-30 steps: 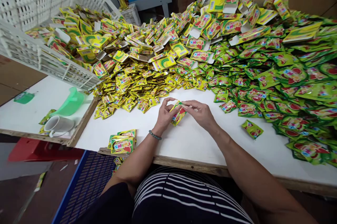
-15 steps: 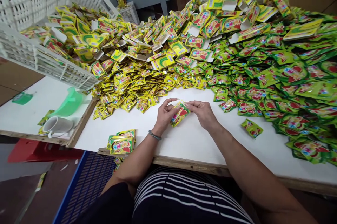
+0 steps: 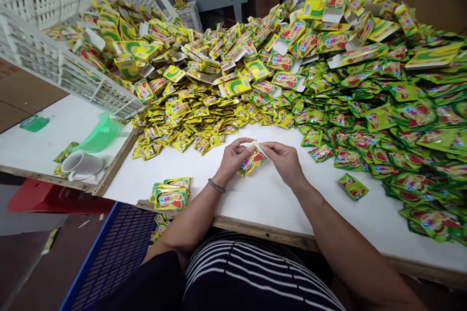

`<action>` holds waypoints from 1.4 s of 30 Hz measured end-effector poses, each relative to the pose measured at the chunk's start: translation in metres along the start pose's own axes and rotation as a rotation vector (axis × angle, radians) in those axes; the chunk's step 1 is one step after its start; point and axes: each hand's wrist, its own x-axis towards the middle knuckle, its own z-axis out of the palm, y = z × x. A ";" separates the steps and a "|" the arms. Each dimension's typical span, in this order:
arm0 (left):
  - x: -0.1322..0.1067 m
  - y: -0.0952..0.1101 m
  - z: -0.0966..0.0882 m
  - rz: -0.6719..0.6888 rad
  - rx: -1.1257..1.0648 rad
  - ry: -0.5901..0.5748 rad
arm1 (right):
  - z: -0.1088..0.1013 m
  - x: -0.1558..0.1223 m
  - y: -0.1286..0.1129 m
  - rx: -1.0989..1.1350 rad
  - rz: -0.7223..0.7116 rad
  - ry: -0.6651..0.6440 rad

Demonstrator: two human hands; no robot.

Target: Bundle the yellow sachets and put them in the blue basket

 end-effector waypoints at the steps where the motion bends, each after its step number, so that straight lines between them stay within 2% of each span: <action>1: 0.000 0.000 0.001 0.010 0.014 -0.014 | -0.001 0.001 0.001 0.024 0.031 0.012; 5: 0.000 0.001 0.003 0.043 0.031 -0.034 | -0.002 0.000 -0.005 -0.013 0.056 0.023; 9: -0.001 0.000 0.004 0.082 0.036 0.022 | 0.002 -0.004 -0.013 -0.111 -0.098 0.064; 12: -0.001 -0.003 0.005 0.072 0.031 0.028 | 0.002 -0.003 -0.010 -0.110 -0.024 0.102; 15: -0.001 -0.004 0.007 0.044 0.013 0.020 | -0.001 0.000 -0.006 -0.027 0.072 0.082; 20: -0.003 -0.004 0.006 0.043 0.017 0.021 | -0.001 0.000 -0.008 -0.071 0.047 0.088; 23: -0.004 -0.004 0.005 0.073 0.027 0.039 | 0.000 -0.002 -0.011 -0.059 0.018 0.048; 26: -0.004 -0.004 0.004 0.067 0.000 0.059 | 0.002 -0.006 -0.012 -0.103 -0.095 0.035; 31: -0.004 -0.006 0.002 0.019 -0.066 0.067 | 0.019 -0.015 -0.007 -0.371 -0.421 0.156; 34: -0.003 -0.006 -0.001 0.009 -0.038 0.097 | 0.026 -0.014 -0.002 -0.411 -0.446 0.132; 36: -0.003 0.002 -0.007 -0.012 0.097 0.067 | 0.020 -0.008 0.000 -0.413 -0.429 0.072; 38: -0.007 0.019 -0.018 -0.069 0.385 -0.039 | 0.003 0.001 0.001 -0.493 -0.410 0.119; 42: -0.027 0.066 -0.052 -0.207 1.219 -0.330 | -0.052 0.023 0.003 -0.847 -0.262 0.477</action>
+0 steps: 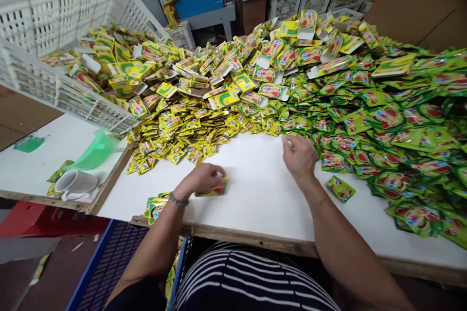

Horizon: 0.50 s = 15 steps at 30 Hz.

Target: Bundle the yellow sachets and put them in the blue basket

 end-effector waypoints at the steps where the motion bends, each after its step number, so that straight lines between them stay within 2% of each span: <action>1: -0.009 -0.004 -0.010 -0.039 0.174 -0.044 | -0.005 0.006 0.011 -0.090 0.045 0.009; 3: -0.019 -0.006 -0.023 -0.114 0.397 -0.064 | -0.011 0.014 0.028 -0.234 0.112 -0.020; 5: -0.014 0.000 -0.028 -0.115 0.465 0.023 | -0.012 0.015 0.037 -0.340 0.137 -0.103; 6: -0.005 0.008 -0.027 -0.074 0.459 0.094 | -0.011 0.014 0.038 -0.376 0.136 -0.158; 8: 0.024 0.031 -0.022 0.061 0.408 0.250 | -0.007 0.011 0.038 -0.394 0.125 -0.273; 10: 0.065 0.062 -0.014 0.179 0.353 0.372 | -0.003 0.008 0.034 -0.336 0.105 -0.351; 13: 0.131 0.105 -0.003 0.202 0.314 0.523 | 0.003 0.007 0.029 -0.221 0.060 -0.376; 15: 0.169 0.123 0.004 0.194 0.317 0.542 | 0.004 0.008 0.026 -0.204 0.043 -0.375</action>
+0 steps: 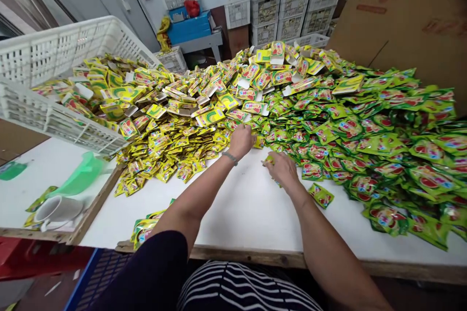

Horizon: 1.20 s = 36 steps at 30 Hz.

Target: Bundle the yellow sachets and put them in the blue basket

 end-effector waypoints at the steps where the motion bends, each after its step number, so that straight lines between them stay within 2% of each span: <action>1: 0.011 0.004 0.010 0.002 0.006 -0.010 | 0.000 0.000 -0.001 -0.003 0.007 -0.001; 4: 0.025 0.005 0.032 0.009 0.005 -0.032 | -0.002 0.001 -0.001 0.007 0.045 -0.015; 8: 0.006 -0.010 0.042 -0.014 -0.168 -0.054 | -0.004 0.004 -0.001 0.094 0.091 -0.007; 10: -0.012 -0.019 0.043 -0.097 -0.407 -0.059 | -0.005 0.005 -0.002 0.233 0.143 0.038; 13: -0.046 -0.030 0.044 -0.299 -0.920 -0.088 | -0.004 0.007 -0.006 0.598 0.188 0.068; 16: -0.077 -0.036 0.042 -0.401 -1.310 -0.135 | -0.001 0.004 -0.014 0.966 0.164 -0.047; 18: -0.094 -0.038 0.036 -0.388 -1.449 -0.129 | 0.003 0.000 -0.021 1.045 0.138 -0.102; 23: -0.109 -0.042 0.025 -0.314 -1.548 -0.073 | 0.010 -0.012 -0.034 0.872 0.106 -0.092; 26: -0.108 -0.047 0.028 -0.355 -1.533 -0.031 | 0.010 -0.015 -0.035 0.830 0.119 -0.113; 30: -0.106 -0.053 0.035 -0.441 -1.513 0.046 | 0.007 -0.013 -0.034 0.988 0.182 -0.124; 33: -0.106 -0.052 0.037 -0.439 -1.535 0.067 | 0.006 -0.012 -0.036 1.158 0.261 -0.058; 36: -0.106 -0.048 0.036 -0.420 -1.550 0.056 | 0.008 -0.012 -0.040 1.206 0.270 -0.025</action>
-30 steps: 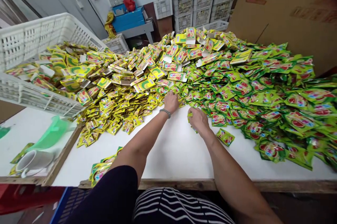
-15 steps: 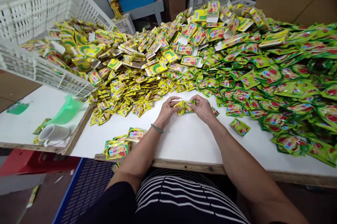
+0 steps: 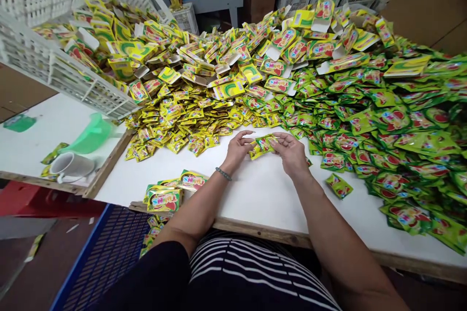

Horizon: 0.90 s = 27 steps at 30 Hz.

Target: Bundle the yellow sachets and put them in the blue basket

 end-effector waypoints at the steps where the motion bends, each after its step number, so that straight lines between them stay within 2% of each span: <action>1: -0.001 0.001 0.001 -0.010 -0.011 -0.006 | 0.001 0.000 0.001 -0.022 -0.015 -0.003; 6: -0.004 0.008 0.005 -0.095 -0.084 -0.022 | 0.006 -0.002 0.014 -0.273 -0.116 0.023; 10: -0.004 0.007 0.005 -0.070 -0.043 -0.013 | 0.010 -0.006 0.021 -0.361 -0.176 0.045; 15: -0.006 -0.001 0.008 -0.066 -0.056 0.022 | 0.013 -0.010 0.015 -0.280 -0.103 -0.047; 18: -0.001 0.005 0.010 -0.081 0.034 -0.053 | 0.014 -0.012 0.008 -0.271 0.009 -0.141; 20: 0.011 0.022 0.009 -0.056 0.221 -0.127 | 0.013 -0.012 0.004 -0.261 0.074 -0.126; 22: 0.032 0.051 0.004 0.090 0.542 -0.087 | 0.012 -0.012 0.003 -0.269 0.088 -0.070; 25: 0.078 0.103 -0.010 0.454 1.147 0.231 | 0.012 -0.011 0.002 -0.335 0.015 0.002; 26: 0.094 0.118 -0.015 0.499 1.335 0.297 | 0.012 -0.010 0.002 -0.371 -0.018 0.023; 27: 0.110 0.131 -0.020 0.483 1.511 0.313 | 0.012 -0.010 0.001 -0.406 -0.045 0.039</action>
